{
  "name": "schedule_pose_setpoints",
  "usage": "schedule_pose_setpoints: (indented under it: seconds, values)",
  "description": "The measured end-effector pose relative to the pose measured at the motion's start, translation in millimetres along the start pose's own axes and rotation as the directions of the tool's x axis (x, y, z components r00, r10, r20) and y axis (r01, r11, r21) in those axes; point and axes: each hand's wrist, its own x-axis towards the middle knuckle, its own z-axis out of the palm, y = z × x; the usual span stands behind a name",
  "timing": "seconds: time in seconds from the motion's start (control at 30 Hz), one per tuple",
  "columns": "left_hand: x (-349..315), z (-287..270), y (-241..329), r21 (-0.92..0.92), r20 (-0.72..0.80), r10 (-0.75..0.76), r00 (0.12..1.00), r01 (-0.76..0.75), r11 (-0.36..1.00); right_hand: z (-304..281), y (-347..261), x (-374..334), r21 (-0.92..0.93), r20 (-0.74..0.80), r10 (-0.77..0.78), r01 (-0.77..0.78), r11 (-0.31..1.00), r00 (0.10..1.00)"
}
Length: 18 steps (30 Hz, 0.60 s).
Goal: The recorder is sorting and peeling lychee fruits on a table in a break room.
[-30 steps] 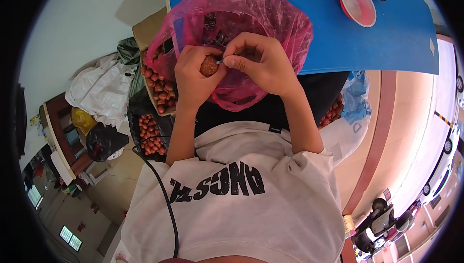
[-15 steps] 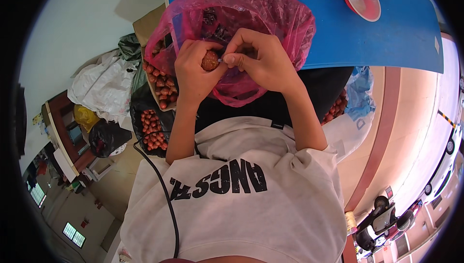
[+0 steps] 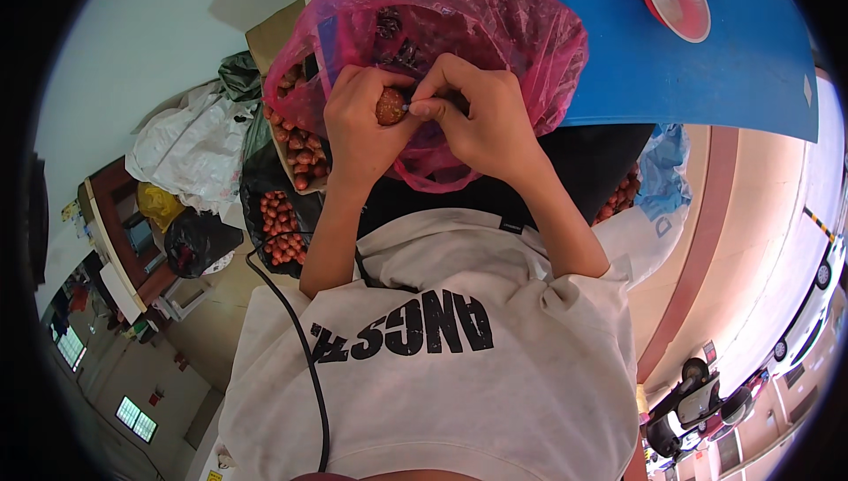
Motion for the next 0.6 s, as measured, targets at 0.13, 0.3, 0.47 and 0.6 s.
schedule_pose_setpoints:
  seconds: [0.13,0.3,0.47,0.6]
  values:
    - [-0.3,0.8,-2.5,0.006,-0.018,0.002,1.0,-0.002,1.0,4.9,2.7,1.0,-0.023,-0.041,-0.063,0.062,0.998,0.997]
    - [0.3,0.7,-7.7,-0.025,-0.001,-0.013,1.0,0.013,1.0,8.7,1.3,5.7,-0.02,-0.055,-0.063,0.062,0.998,0.997]
    - [0.9,-0.3,-11.9,-0.058,-0.001,-0.001,1.0,0.001,0.998,9.8,0.3,10.8,-0.043,-0.007,-0.054,0.054,0.998,0.999]
    - [-0.6,-1.8,-15.9,-0.03,0.022,0.004,1.0,-0.003,1.0,15.3,0.8,10.3,-0.034,-0.03,-0.062,0.061,0.998,0.998]
